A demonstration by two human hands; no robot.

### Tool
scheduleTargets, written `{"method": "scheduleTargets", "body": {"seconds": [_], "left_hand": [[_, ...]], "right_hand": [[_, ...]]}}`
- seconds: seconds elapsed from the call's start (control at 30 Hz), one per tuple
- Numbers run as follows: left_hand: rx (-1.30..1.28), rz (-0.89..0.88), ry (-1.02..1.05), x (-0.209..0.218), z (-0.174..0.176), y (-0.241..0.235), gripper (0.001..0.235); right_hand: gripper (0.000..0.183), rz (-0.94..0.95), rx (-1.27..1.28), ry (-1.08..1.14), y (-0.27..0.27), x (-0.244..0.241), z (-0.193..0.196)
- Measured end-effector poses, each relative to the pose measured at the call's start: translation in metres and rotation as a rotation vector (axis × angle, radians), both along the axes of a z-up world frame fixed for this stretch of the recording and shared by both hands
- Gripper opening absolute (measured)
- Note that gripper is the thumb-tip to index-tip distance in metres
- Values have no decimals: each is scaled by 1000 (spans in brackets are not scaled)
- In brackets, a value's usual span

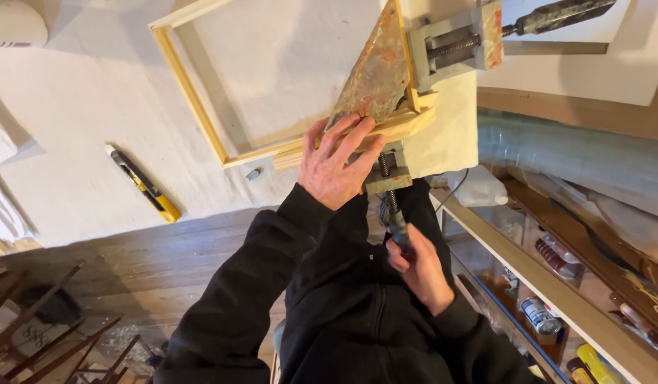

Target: The person applies wood glue to the mitered end of a wooden frame moulding piece, fits the piece onto a picture frame corner, and secures the corner in a corner vise. They tighten the vise, tap a fastener with a hammer, and trim excess material with a utility knife while the frame stays clamped.

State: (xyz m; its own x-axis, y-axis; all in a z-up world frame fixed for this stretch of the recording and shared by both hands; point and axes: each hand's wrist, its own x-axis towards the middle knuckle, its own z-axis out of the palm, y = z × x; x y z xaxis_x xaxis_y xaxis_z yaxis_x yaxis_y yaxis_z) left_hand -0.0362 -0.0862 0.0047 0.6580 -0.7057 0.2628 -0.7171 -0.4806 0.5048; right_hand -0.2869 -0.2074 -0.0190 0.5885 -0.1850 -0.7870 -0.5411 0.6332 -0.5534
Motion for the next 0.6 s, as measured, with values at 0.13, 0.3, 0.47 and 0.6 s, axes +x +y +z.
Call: {"method": "scheduleTargets", "body": {"seconds": [0.13,0.3,0.47,0.6], "left_hand": [[13,-15,18,1,0,0,39],[24,6,2,2,-1,-2,36],[0,20,-13,1,-1,-3,34],[10,24,11,-3,-2,-3,35]], "right_hand": [[44,-149,423,-42,2,-3,-20],[43,70,-195,-173,10,13,11],[37,209,-597,-108,16,2,14],[43,-134,213,-144,9,-11,-10]]}}
